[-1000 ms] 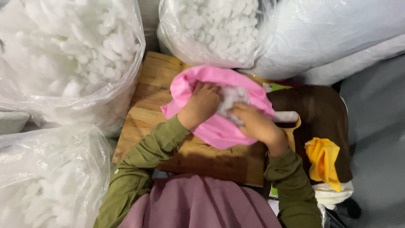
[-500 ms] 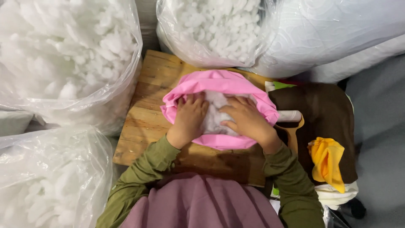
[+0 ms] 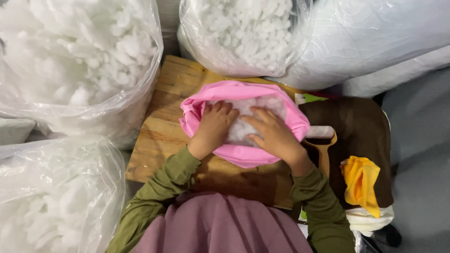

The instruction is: The person smooths a pink fabric on a wooden board using a lint roller, then folds it into a pouch shape. They repeatedly take handfuls of white cotton from large plastic bags and stuff them into the pink pouch, pressing and adjusting the filling to distribute it evenly.

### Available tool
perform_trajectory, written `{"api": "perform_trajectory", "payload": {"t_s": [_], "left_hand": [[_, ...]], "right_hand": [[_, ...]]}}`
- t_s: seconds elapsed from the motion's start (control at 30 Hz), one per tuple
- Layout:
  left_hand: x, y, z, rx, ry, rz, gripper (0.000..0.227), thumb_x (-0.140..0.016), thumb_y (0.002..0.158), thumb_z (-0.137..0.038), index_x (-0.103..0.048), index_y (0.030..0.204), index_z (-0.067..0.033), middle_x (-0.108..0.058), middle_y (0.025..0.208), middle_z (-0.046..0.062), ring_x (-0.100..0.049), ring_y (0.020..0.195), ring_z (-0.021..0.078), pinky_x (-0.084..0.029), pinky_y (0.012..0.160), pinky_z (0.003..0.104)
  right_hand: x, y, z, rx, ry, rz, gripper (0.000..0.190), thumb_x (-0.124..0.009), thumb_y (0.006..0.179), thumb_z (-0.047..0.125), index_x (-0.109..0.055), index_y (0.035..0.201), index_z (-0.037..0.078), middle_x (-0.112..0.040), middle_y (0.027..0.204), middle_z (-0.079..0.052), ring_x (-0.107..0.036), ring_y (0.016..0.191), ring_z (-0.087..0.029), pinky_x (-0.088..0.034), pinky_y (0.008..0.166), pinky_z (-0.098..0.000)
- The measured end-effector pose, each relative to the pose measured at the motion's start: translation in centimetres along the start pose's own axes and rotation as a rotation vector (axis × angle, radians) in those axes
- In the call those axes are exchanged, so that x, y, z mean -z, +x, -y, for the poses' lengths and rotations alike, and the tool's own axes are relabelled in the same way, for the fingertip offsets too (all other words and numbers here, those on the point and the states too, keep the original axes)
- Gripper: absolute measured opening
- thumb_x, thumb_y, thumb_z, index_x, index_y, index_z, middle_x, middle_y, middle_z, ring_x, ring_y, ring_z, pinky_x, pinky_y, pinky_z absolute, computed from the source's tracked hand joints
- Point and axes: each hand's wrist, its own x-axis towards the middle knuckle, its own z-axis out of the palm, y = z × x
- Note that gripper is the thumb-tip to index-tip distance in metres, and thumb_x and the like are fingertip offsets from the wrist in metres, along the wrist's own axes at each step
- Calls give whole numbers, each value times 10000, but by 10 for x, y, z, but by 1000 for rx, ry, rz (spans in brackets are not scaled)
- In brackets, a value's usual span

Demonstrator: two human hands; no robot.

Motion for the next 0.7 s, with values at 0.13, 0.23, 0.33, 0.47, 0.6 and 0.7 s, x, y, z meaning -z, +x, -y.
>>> {"api": "perform_trajectory", "payload": {"t_s": [0.13, 0.23, 0.33, 0.47, 0.6, 0.7], "left_hand": [[-9, -6, 3, 55, 79, 186, 833, -905, 658, -285, -532, 1402, -257, -532, 1400, 67, -464, 1316, 310, -347, 1087, 587], [44, -23, -2, 6, 6, 284, 994, -917, 626, -434, -449, 1487, -269, -534, 1424, 91, -499, 1318, 320, -357, 1076, 569], [83, -30, -5, -135, -235, 187, 784, -882, 723, -305, -517, 1394, -130, -536, 1392, 188, -545, 1273, 424, -455, 996, 547], [58, -29, -3, -96, -66, 74, 1037, -954, 590, -409, -465, 1471, -163, -441, 1482, 170, -400, 1383, 424, -443, 1038, 536], [55, -37, 0, -100, -127, 113, 1043, -915, 651, -430, -429, 1542, -190, -420, 1523, 164, -391, 1420, 410, -410, 1093, 556], [66, -45, 17, -252, -390, -122, 809, -847, 772, -318, -519, 1463, -58, -534, 1415, 242, -487, 1345, 461, -426, 1072, 535]], "right_hand": [[-4, -15, 6, -57, 48, 219, 558, -720, 889, 290, -579, 1420, 185, -574, 1205, -222, -578, 1198, -457, -492, 949, -560], [34, -31, 19, -63, 181, 221, 555, -710, 906, 292, -589, 1444, 225, -555, 1313, -318, -547, 1266, -526, -470, 1025, -562], [47, -28, 31, -26, 126, -91, 419, -561, 1022, 276, -595, 1423, 158, -608, 1328, -172, -610, 1256, -370, -493, 1037, -451], [1, -20, 27, -102, -132, -193, 697, -724, 885, 445, -528, 1502, 188, -483, 1467, -192, -496, 1357, -377, -452, 1070, -509], [-9, -29, 28, -159, -95, 113, 711, -749, 841, 481, -531, 1477, 247, -449, 1483, -203, -464, 1396, -398, -478, 1026, -539], [15, -36, 27, -97, -31, -104, 566, -717, 894, 390, -603, 1428, 242, -494, 1470, -149, -505, 1376, -355, -461, 1074, -475]]}}
